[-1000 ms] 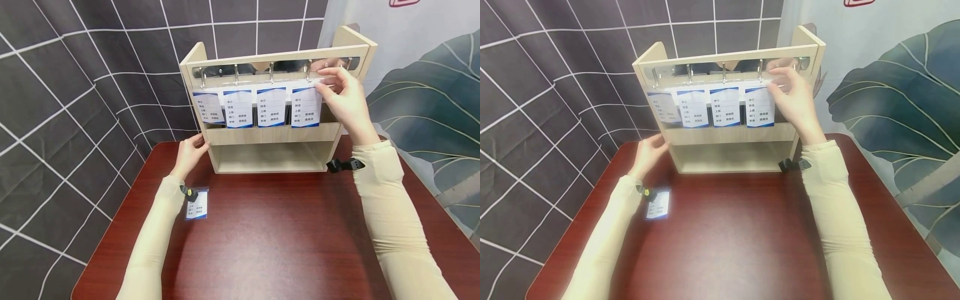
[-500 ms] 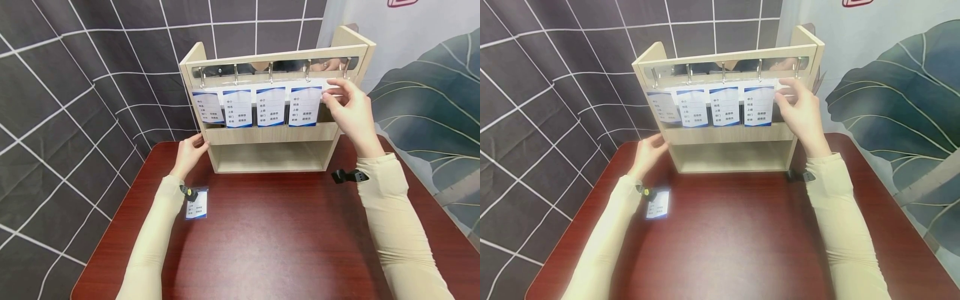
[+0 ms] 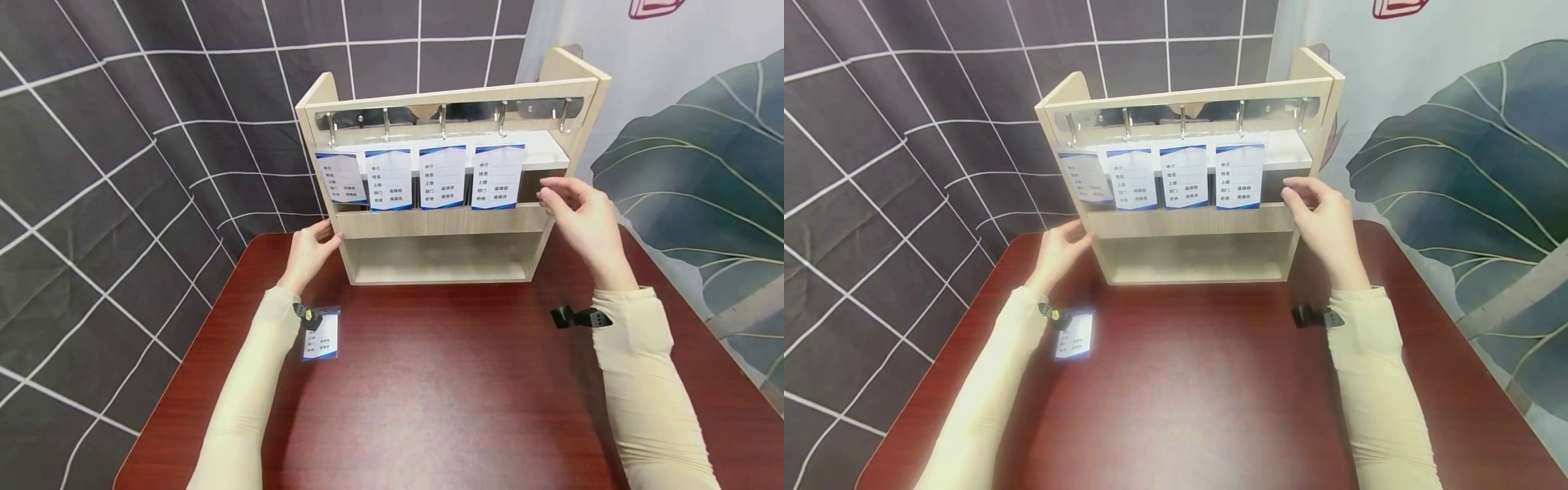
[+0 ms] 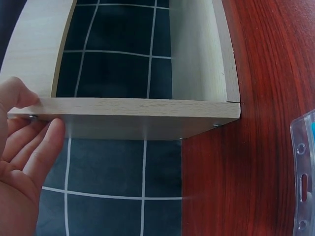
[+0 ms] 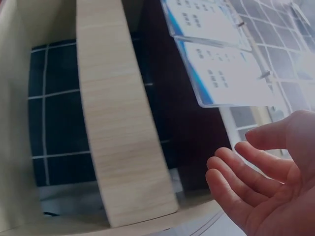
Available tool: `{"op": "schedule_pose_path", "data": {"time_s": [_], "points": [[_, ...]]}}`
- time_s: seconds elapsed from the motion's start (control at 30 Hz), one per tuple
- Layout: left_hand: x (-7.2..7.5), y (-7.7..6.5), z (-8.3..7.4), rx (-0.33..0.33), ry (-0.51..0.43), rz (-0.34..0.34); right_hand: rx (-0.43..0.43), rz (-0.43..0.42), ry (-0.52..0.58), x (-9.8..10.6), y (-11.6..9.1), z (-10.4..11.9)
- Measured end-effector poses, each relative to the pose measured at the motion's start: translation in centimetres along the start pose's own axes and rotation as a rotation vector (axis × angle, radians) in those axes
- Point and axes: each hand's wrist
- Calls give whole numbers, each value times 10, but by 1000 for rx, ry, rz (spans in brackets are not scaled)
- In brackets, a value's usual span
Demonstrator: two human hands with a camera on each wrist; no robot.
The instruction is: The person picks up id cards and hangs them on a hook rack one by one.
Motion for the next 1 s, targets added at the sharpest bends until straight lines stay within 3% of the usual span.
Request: {"op": "schedule_pose_path", "data": {"time_s": [0.4, 0.73, 1.0], "points": [[3, 1, 1, 6, 5, 21, -23, 53, -14, -28, -19, -26], [11, 6, -1, -28, 45, 120, -5, 131, -76, -66, -24, -37], [24, 9, -3, -24, 90, 213, 28, 223, -89, -108, -26, -40]]}}
Point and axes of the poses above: each hand's wrist, its own y-axis towards the middle knuckle, its own x-axis out of the back of the hand, z = x × y, and after that the axes turned 7 degrees about z, right-handed
